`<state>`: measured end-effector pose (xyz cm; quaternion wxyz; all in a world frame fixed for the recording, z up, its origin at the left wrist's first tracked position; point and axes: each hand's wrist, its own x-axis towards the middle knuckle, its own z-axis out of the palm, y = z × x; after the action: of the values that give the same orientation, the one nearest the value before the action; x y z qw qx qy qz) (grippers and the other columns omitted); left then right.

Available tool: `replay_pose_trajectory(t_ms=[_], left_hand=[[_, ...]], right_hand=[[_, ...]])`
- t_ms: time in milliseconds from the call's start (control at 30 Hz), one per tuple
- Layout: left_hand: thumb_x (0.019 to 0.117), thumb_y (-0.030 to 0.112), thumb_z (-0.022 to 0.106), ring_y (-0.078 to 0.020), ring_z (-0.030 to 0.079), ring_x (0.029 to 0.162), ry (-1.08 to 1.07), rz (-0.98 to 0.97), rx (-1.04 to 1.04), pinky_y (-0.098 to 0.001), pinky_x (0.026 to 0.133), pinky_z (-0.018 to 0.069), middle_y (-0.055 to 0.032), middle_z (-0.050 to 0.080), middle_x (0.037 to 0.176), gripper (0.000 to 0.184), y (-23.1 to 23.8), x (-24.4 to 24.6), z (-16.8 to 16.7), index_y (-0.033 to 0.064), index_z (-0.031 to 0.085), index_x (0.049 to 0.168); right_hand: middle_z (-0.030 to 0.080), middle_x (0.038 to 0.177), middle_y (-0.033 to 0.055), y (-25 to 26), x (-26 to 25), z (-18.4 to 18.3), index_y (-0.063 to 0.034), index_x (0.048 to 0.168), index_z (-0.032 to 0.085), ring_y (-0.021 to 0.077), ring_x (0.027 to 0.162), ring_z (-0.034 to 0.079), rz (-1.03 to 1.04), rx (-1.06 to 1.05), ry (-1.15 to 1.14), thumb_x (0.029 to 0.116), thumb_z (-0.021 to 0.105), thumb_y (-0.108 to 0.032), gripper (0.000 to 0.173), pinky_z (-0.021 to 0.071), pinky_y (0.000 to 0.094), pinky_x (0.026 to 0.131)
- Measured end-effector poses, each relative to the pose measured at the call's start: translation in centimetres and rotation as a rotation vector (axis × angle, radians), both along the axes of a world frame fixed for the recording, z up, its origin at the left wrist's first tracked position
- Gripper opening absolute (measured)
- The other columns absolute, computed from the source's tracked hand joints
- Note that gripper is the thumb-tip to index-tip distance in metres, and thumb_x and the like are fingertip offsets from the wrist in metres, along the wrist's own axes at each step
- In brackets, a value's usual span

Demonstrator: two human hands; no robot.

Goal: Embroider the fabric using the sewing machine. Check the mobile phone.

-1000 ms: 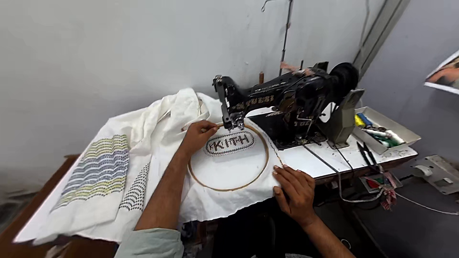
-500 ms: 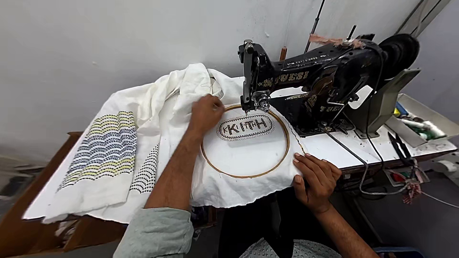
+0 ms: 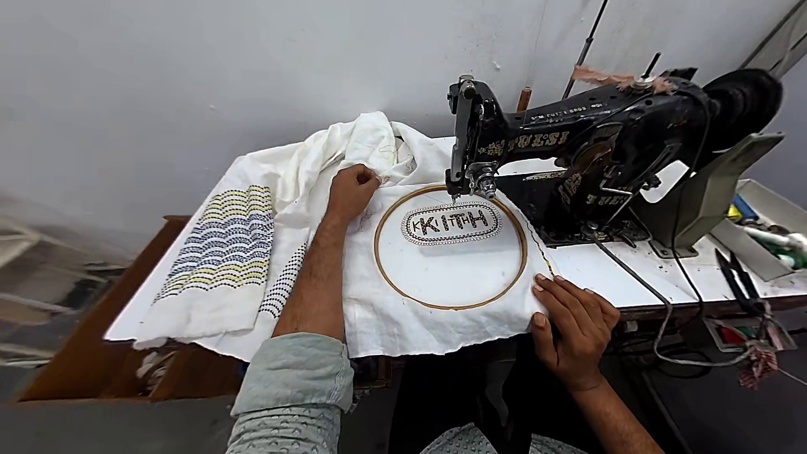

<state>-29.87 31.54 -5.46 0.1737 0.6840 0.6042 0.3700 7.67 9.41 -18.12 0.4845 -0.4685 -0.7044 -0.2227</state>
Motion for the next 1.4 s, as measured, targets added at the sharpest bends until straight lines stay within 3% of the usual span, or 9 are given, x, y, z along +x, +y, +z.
replay_pose_trajectory(t_ms=[133, 333, 400, 500, 633, 767, 833, 1133, 1400], left_hand=[[0.1009, 0.019, 0.065, -0.0122, 0.064, 0.074, -0.076, -0.085, -0.081, -0.0335, 0.075, 0.0561, -0.0082, 0.068, 0.086, 0.019, -1.8, -1.4, 2.1, -0.0001, 0.068, 0.103], [0.0928, 0.011, 0.076, -0.0182, 0.063, 0.08, 0.211, -0.338, -0.41, -0.0387, 0.079, 0.0535, -0.0108, 0.067, 0.089, 0.02, -4.1, -1.8, 3.6, -0.0002, 0.068, 0.107], [0.0946, 0.007, 0.072, -0.0167, 0.062, 0.071, 0.218, -0.286, -0.368, -0.0365, 0.069, 0.0524, -0.0099, 0.068, 0.083, 0.008, -3.8, -1.7, 3.5, 0.0005, 0.072, 0.099], [0.0985, 0.009, 0.066, -0.0245, 0.07, 0.082, 0.055, -0.093, -0.16, -0.0473, 0.08, 0.0589, -0.016, 0.072, 0.096, 0.015, -3.4, -1.9, 3.2, -0.0028, 0.071, 0.106], [0.0995, 0.01, 0.063, -0.0188, 0.072, 0.082, -0.204, 0.084, 0.205, -0.0389, 0.077, 0.0624, -0.0136, 0.071, 0.1, 0.016, -1.8, -0.2, 2.0, -0.0018, 0.068, 0.11], [0.1008, 0.018, 0.064, -0.0313, 0.068, 0.098, 0.148, -0.035, 0.065, -0.0484, 0.091, 0.0556, -0.0218, 0.067, 0.116, 0.027, -0.9, 1.1, -0.1, -0.0002, 0.07, 0.121], [0.0999, 0.017, 0.066, -0.0319, 0.067, 0.1, 0.213, -0.013, 0.002, -0.0503, 0.094, 0.0528, -0.0202, 0.068, 0.111, 0.023, -0.5, 1.5, -0.1, 0.0015, 0.073, 0.115], [0.1003, 0.015, 0.064, -0.0137, 0.069, 0.079, -0.427, 0.215, 0.164, -0.0329, 0.076, 0.0604, -0.012, 0.071, 0.103, 0.024, -0.5, -0.4, -0.3, -0.0019, 0.068, 0.117], [0.0998, 0.011, 0.061, -0.0103, 0.068, 0.077, -0.384, 0.266, 0.252, -0.0289, 0.07, 0.059, -0.009, 0.07, 0.099, 0.02, -0.4, -0.2, -0.5, 0.0009, 0.068, 0.117]], right_hand=[[0.072, 0.13, 0.0024, 0.0, 0.1, -0.1, -0.0154, 0.122, 0.073, 0.0184, 0.132, 0.058, 0.011, -0.006, 0.004, 0.1059, 0.037, -0.046, 0.05, 0.0312, 0.0427, 0.115], [0.073, 0.127, 0.002, 0.1, 0.1, 0.1, -0.0153, 0.119, 0.073, 0.0173, 0.129, 0.059, 0.007, 0.006, -0.007, 0.1063, 0.036, -0.046, 0.05, 0.0306, 0.0406, 0.114], [0.073, 0.126, 0.0018, 0.2, 0.1, 0.1, -0.0156, 0.119, 0.072, 0.0169, 0.129, 0.059, 0.004, 0.016, -0.012, 0.1059, 0.036, -0.047, 0.05, 0.0303, 0.0404, 0.114], [0.073, 0.126, 0.0016, 0.2, 0.1, 0.0, -0.0159, 0.119, 0.072, 0.0164, 0.128, 0.06, -0.003, 0.024, -0.015, 0.1056, 0.036, -0.048, 0.05, 0.0304, 0.0404, 0.115], [0.074, 0.125, 0.0018, 0.4, 0.0, -0.1, -0.0152, 0.118, 0.072, 0.0167, 0.128, 0.06, -0.006, 0.039, -0.012, 0.1055, 0.036, -0.048, 0.05, 0.03, 0.0401, 0.114], [0.074, 0.124, 0.0019, 0.3, 0.0, 0.0, -0.0158, 0.118, 0.072, 0.0167, 0.127, 0.06, -0.009, 0.038, -0.013, 0.1058, 0.035, -0.047, 0.05, 0.03, 0.0401, 0.114], [0.074, 0.125, 0.0028, 0.2, 0.0, 0.1, -0.0153, 0.118, 0.072, 0.0174, 0.128, 0.06, -0.005, 0.033, -0.009, 0.106, 0.036, -0.047, 0.05, 0.0302, 0.0405, 0.114], [0.071, 0.13, 0.0018, -0.1, 0.1, -0.2, -0.0154, 0.121, 0.073, 0.0179, 0.132, 0.057, 0.007, 0.008, 0.008, 0.1049, 0.039, -0.045, 0.048, 0.0291, 0.0424, 0.116], [0.071, 0.131, 0.0016, -0.2, 0.1, -0.1, -0.0155, 0.121, 0.074, 0.0178, 0.133, 0.057, 0.018, 0.004, 0.007, 0.1046, 0.04, -0.043, 0.046, 0.0309, 0.0421, 0.116]])
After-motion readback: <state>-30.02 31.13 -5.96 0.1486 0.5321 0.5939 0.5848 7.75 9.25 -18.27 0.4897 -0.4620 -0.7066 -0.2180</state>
